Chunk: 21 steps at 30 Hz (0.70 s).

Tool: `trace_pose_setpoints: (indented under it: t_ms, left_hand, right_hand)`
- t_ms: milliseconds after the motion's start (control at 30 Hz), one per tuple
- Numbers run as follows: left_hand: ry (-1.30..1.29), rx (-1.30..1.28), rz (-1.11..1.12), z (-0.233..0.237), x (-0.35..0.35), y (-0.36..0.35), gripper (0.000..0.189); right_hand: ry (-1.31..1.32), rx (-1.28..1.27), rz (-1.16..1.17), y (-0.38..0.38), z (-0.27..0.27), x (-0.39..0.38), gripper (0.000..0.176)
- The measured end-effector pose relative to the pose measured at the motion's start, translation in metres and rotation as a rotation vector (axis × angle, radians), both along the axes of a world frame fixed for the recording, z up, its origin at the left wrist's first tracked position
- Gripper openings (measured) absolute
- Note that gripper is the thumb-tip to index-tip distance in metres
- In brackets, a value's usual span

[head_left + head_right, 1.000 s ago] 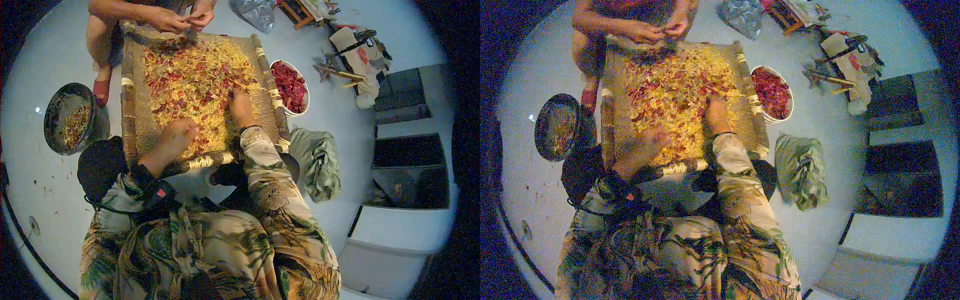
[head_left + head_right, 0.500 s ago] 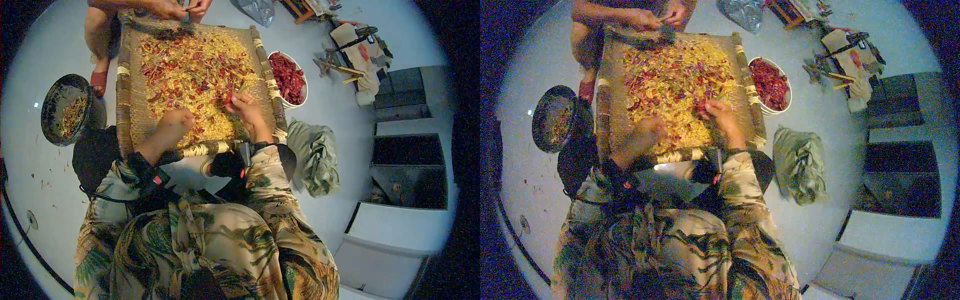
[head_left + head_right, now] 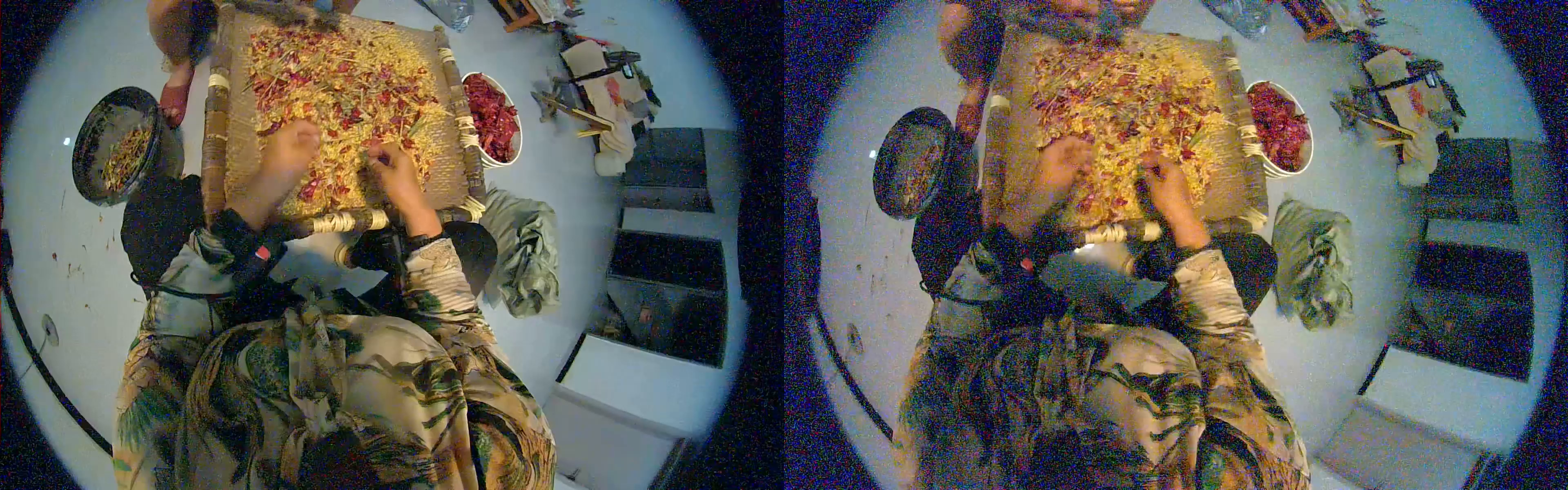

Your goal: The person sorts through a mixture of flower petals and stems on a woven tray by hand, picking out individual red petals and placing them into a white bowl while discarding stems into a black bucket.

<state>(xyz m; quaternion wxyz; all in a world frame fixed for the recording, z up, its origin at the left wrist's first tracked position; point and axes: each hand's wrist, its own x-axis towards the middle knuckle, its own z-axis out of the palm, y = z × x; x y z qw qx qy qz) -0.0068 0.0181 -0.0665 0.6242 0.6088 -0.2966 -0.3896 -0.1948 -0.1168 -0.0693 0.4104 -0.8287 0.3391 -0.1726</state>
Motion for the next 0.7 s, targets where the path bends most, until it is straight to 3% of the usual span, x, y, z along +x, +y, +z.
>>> trace_pose_setpoints:
  t_ms: [167,200,300,333,433,467,600,700]
  left_hand:
    - [0.285,-0.06,0.068,0.007,0.023,0.001,0.019]
    - [0.286,-0.053,0.048,0.011,0.027,0.001,0.019]
    - [0.303,-0.011,0.114,0.022,0.028,0.002,0.017]
    - [0.297,-0.004,0.125,0.027,0.029,0.003,0.016]
    - [0.281,-0.004,0.143,0.033,0.03,0.005,0.015]
    - [0.275,-0.013,0.144,0.03,0.032,0.005,0.015]
    - [0.306,-0.043,0.172,0.027,0.03,0.006,0.016]
    - [0.309,-0.052,0.163,0.026,0.027,0.005,0.016]
  right_hand:
    - [0.376,-0.01,0.37,0.027,0.019,0.03,0.017]
    - [0.298,-0.069,0.353,0.04,0.025,0.036,0.02]
    - [0.44,-0.367,0.632,0.048,0.007,0.057,0.026]
    - [0.503,-0.353,0.689,0.05,0.002,0.063,0.027]
    - [0.579,-0.382,0.684,0.058,-0.003,0.066,0.02]
    - [0.466,-0.381,0.652,0.056,-0.009,0.065,0.015]
    - [0.144,-0.277,0.524,0.056,0.016,0.051,0.015]
    - [0.087,0.534,0.15,0.042,0.023,0.04,0.022]
